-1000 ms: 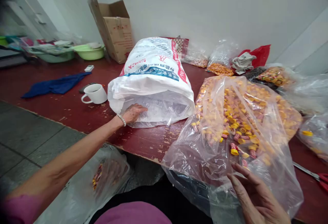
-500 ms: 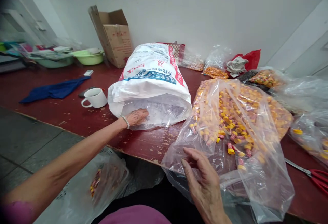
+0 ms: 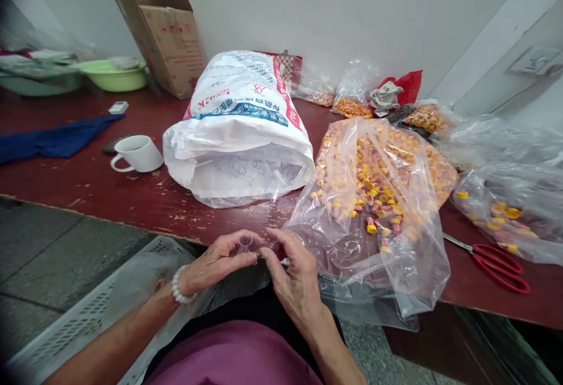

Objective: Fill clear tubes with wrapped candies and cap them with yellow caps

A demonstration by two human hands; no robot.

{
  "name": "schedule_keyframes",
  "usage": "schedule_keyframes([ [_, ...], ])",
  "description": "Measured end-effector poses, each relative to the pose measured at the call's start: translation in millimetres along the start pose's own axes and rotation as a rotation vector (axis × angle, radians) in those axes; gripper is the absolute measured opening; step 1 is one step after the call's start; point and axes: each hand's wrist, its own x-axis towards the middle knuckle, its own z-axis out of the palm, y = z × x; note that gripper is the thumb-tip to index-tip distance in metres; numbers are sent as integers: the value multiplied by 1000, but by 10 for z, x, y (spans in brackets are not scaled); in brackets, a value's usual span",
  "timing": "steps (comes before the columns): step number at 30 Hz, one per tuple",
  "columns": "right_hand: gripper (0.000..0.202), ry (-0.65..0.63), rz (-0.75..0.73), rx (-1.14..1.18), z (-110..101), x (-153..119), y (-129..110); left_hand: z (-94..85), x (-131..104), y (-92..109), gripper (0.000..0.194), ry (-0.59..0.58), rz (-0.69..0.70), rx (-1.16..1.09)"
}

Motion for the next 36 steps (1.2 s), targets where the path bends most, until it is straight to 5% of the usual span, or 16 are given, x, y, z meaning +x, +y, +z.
schedule_keyframes([
  [4,28,136,-151,-159,-49,-164,-66,224,-76,-98,31,-26,-259,-640],
  [8,26,-85,-287,-230,-90,-322,-205,399,-40,-142,21,-13,-357,-1083],
  [10,22,-112,-267,-247,-263,-323,-150,431,2,-135,22,-7,-394,-1110],
  [12,17,18,-133,-316,-578,-245,60,433,31,-107,22,-71,-386,-1037],
  [14,21,224,159,-520,-956,-93,411,427,43,-59,19,-127,-340,-929],
  [17,25,234,378,-724,-1379,172,1003,458,54,31,20,-141,-238,-807],
  [22,29,224,405,-807,-1448,365,1469,645,133,129,26,-234,-142,-693],
  [26,25,212,337,-762,-1373,313,1269,768,267,142,27,-253,-164,-582],
  [33,25,-71,78,-286,-1144,-60,185,743,429,178,33,-214,-154,-406],
  [36,25,-122,41,-131,-1055,-144,-32,728,403,196,33,-249,-123,-370],
])
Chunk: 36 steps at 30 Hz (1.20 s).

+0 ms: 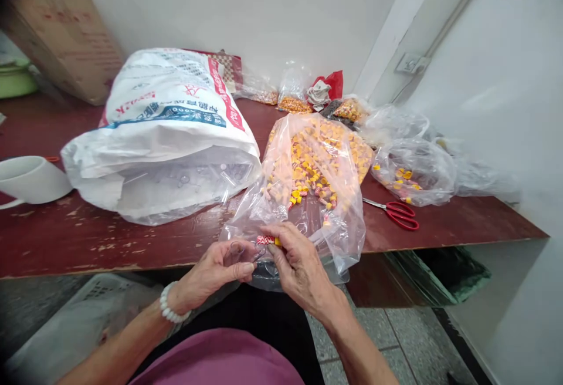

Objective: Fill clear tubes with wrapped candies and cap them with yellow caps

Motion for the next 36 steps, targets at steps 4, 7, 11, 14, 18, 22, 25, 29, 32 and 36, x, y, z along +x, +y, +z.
schedule_keyframes([
  [4,24,-27,-13,-32,19,-13,-16,-5,-61,-8,33,14,1,52],
  [7,25,-29,-63,-78,6,-11,-50,-24,-93,-25,34,13,-2,53],
  [11,27,-96,-52,-82,5,-20,-122,-25,-111,-26,33,-20,-11,26],
  [14,44,-128,-2,-21,1,-27,-83,-8,-110,-17,29,-53,-4,-14],
  [18,48,-7,93,6,27,-57,-2,3,-106,-44,28,-46,-2,-45],
  [22,38,-54,-27,-66,148,-140,-63,37,-102,-114,25,-26,13,-135],
  [25,43,-110,-60,-32,168,-138,-31,73,-80,-124,25,-5,16,-186],
  [29,29,153,281,-177,-15,122,485,45,-16,-67,33,46,2,-183],
  [32,21,290,407,-319,-136,440,1064,-32,35,-49,43,113,-8,-172],
  [36,14,249,388,-405,-67,732,1532,-120,74,-74,37,180,-35,-207],
])
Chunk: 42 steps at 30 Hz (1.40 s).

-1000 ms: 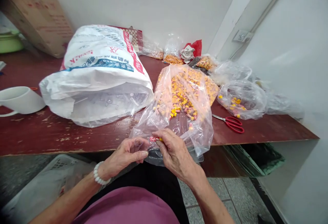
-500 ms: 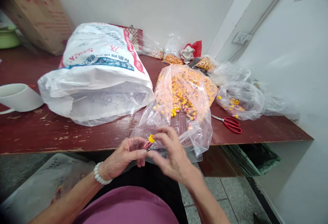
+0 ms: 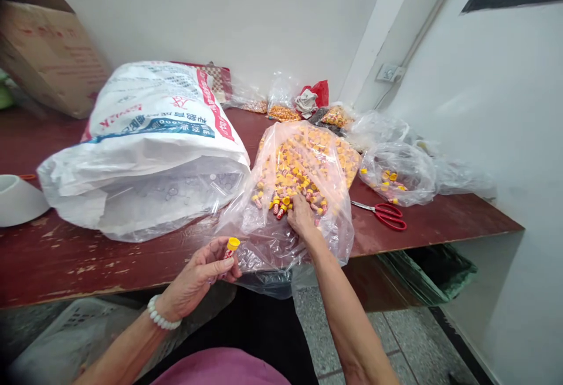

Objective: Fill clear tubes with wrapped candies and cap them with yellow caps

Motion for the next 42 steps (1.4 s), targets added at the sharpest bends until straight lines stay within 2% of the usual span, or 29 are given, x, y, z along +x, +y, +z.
schedule_keyframes([
  [3,12,-15,-29,-39,122,40,28,-28,18,-11,32,-7,18,-13],
  [5,11,-15,-27,-52,117,17,42,-36,26,-20,32,-24,28,-7],
  [8,12,7,-21,-34,-9,-79,33,-43,33,-36,34,-26,44,45],
  [10,19,26,-33,7,-154,-217,-58,-38,29,-44,33,-32,57,97],
  [13,26,-9,-115,107,-407,-541,-385,4,8,-38,33,-49,59,167],
  [15,21,-83,-293,257,-544,-774,-683,55,-13,-20,35,-67,58,213],
  [18,21,-212,-481,362,-628,-1024,-1063,132,-42,11,32,-95,115,319],
  [20,29,-286,-542,365,-623,-1099,-1188,159,-57,25,25,-101,178,391],
  [22,37,-289,-554,366,-610,-1121,-1215,161,-70,31,17,-98,218,448],
  [25,42,-150,-461,368,-612,-1118,-1174,138,-90,31,11,-88,203,489],
  [27,44,-115,-438,328,-600,-1133,-1155,125,-104,24,12,-73,181,481],
  [28,49,-144,-459,296,-582,-1151,-1155,124,-111,18,12,-56,174,469],
  [31,71,-352,-551,199,-483,-1220,-1173,136,-127,10,10,-35,148,436],
  [33,78,-419,-540,221,-416,-1245,-1175,145,-130,23,13,-29,151,414],
  [36,67,-330,-432,376,-387,-1220,-1165,134,-128,70,24,10,146,369],
  [39,50,-259,-365,425,-420,-1189,-1186,90,-132,97,28,-13,75,288],
  [40,49,-276,-385,402,-421,-1196,-1201,76,-136,93,28,-34,56,246],
  [42,65,-323,-464,326,-373,-1244,-1234,63,-150,69,24,-67,38,128],
])
